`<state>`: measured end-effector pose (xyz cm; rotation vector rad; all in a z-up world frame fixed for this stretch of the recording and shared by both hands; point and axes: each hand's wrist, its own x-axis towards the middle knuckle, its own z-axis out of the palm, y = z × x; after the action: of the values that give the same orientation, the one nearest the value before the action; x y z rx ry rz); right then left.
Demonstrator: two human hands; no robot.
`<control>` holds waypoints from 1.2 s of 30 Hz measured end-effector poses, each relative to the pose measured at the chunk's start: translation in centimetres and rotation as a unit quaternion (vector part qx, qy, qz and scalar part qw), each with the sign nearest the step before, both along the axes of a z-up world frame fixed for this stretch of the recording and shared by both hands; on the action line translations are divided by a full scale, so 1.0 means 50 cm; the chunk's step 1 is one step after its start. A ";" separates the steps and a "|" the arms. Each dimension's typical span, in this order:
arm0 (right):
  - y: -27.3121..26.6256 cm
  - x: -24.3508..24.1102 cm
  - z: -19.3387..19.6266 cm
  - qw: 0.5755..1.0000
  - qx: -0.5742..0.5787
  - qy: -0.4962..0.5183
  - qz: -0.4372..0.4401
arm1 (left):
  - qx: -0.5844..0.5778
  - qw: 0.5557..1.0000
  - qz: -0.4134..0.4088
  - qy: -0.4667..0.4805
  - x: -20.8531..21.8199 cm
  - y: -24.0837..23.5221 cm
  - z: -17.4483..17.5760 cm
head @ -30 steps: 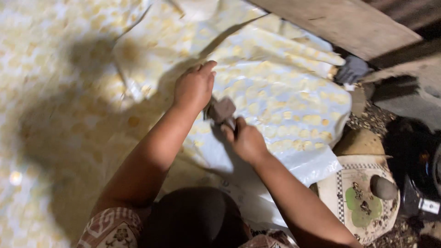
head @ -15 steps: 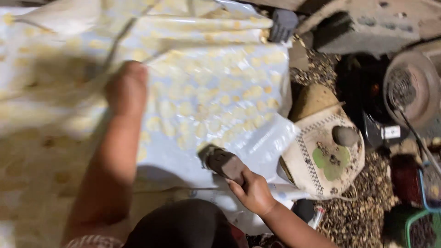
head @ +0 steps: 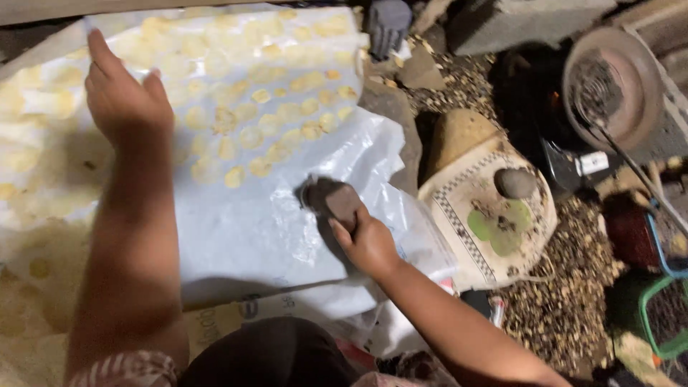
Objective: The person uses a hammer to flatten small pieces of cassava on a white sheet. They then use a stone to grind cassava on a patterned board. The person also stirs dark beans in a pot on a portable stove.
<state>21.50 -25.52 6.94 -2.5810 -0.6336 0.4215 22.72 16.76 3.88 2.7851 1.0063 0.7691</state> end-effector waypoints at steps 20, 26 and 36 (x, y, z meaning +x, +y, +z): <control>-0.431 0.216 0.274 0.928 -0.309 -0.072 0.195 | 0.014 0.928 -0.367 0.064 -0.370 -0.405 0.450; -0.651 0.218 0.070 0.942 -0.099 -0.297 0.121 | 0.054 0.772 -0.582 0.251 -0.285 -0.671 0.446; -0.975 0.482 0.297 0.811 -0.386 -0.381 -0.221 | -0.037 0.580 -0.441 0.684 -0.174 -0.626 0.202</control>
<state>45.58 -74.29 21.81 -3.5408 -0.0226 -0.7176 14.03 -14.53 13.96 2.7481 -0.5655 -1.6507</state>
